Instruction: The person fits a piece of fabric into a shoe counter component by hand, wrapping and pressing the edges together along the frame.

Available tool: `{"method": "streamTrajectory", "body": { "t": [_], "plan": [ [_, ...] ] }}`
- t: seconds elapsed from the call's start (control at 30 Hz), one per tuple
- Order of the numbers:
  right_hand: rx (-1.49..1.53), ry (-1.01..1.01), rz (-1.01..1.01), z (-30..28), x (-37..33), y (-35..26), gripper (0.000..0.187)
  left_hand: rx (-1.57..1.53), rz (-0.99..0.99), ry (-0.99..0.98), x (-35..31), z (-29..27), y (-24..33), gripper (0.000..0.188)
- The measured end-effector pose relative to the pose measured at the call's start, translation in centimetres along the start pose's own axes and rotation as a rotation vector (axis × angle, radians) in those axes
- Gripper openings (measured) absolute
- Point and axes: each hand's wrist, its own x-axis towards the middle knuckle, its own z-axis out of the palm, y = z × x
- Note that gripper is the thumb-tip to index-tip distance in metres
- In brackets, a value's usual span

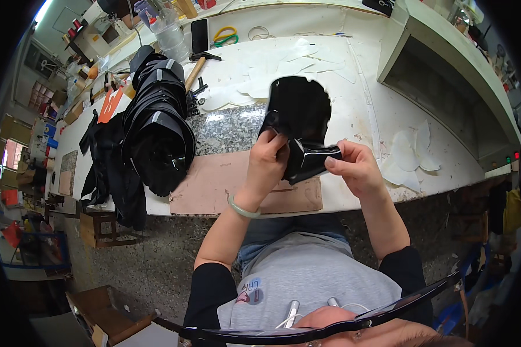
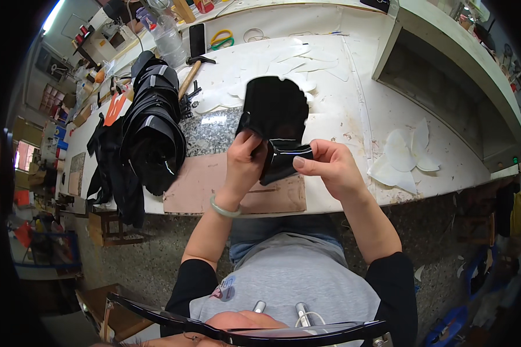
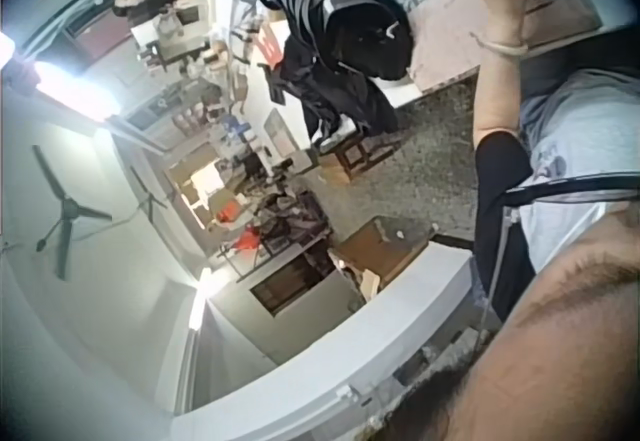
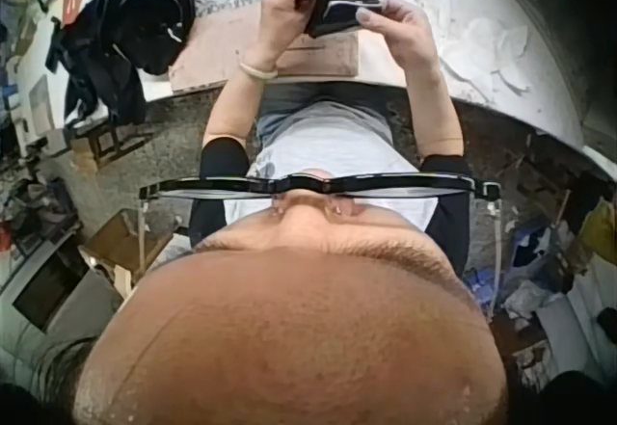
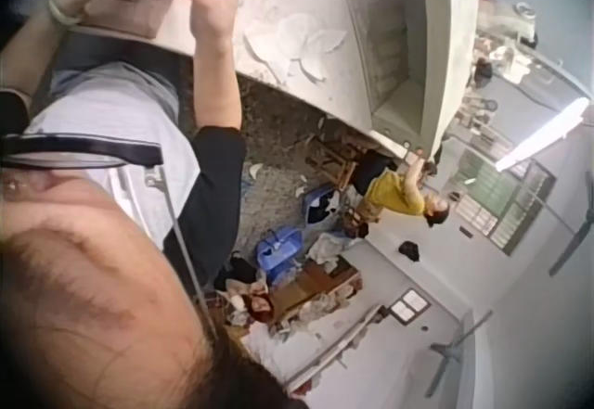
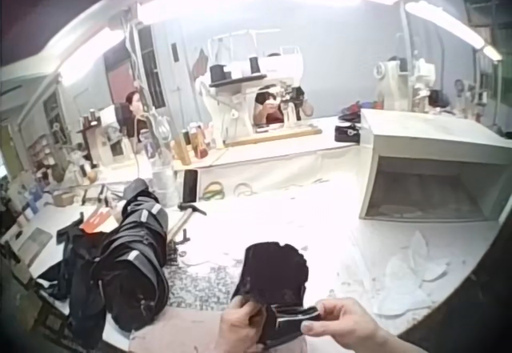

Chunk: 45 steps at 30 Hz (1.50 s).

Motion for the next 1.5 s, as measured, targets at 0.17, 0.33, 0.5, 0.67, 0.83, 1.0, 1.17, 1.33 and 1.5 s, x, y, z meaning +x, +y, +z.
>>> {"method": "streamTrajectory", "body": {
  "t": [0.17,0.33,0.5,0.67,0.83,1.0,1.17,1.33,1.5],
  "plan": [
    [0.011,0.119,0.032,1.4,0.9,-0.1,0.023,-0.224,-0.084,-0.021,-1.1,0.7,0.5,0.033],
    [0.026,0.156,0.073,1.8,1.1,1.1,0.031,-1.542,-0.79,-0.22,-3.3,-0.1,1.4,0.036],
    [-0.144,0.206,0.1,2.2,0.5,1.5,0.021,-1.978,-0.94,-0.021,-5.0,1.0,3.0,0.029],
    [-0.189,0.17,0.086,2.0,-0.3,0.9,0.016,-1.933,-0.882,0.148,-5.0,2.0,4.4,0.031],
    [-0.178,0.185,0.062,2.8,-1.2,0.3,0.012,-1.562,-0.836,0.183,-4.4,2.0,5.8,0.037],
    [-0.185,0.131,-0.011,3.3,-1.6,-0.6,0.011,-1.439,-0.745,0.316,-3.9,2.3,6.4,0.026],
    [-0.422,0.072,-0.224,3.9,-1.1,-0.2,0.016,-1.323,-0.557,0.225,-2.2,1.1,5.4,0.029],
    [-0.733,0.147,-0.502,5.6,-0.8,-1.0,0.017,-1.488,-0.495,0.132,-1.7,-0.1,5.1,0.035],
    [-0.723,0.158,-0.547,6.5,-0.6,-1.4,0.014,-1.66,-0.327,-0.002,-2.7,0.1,3.8,0.042]
  ]
}}
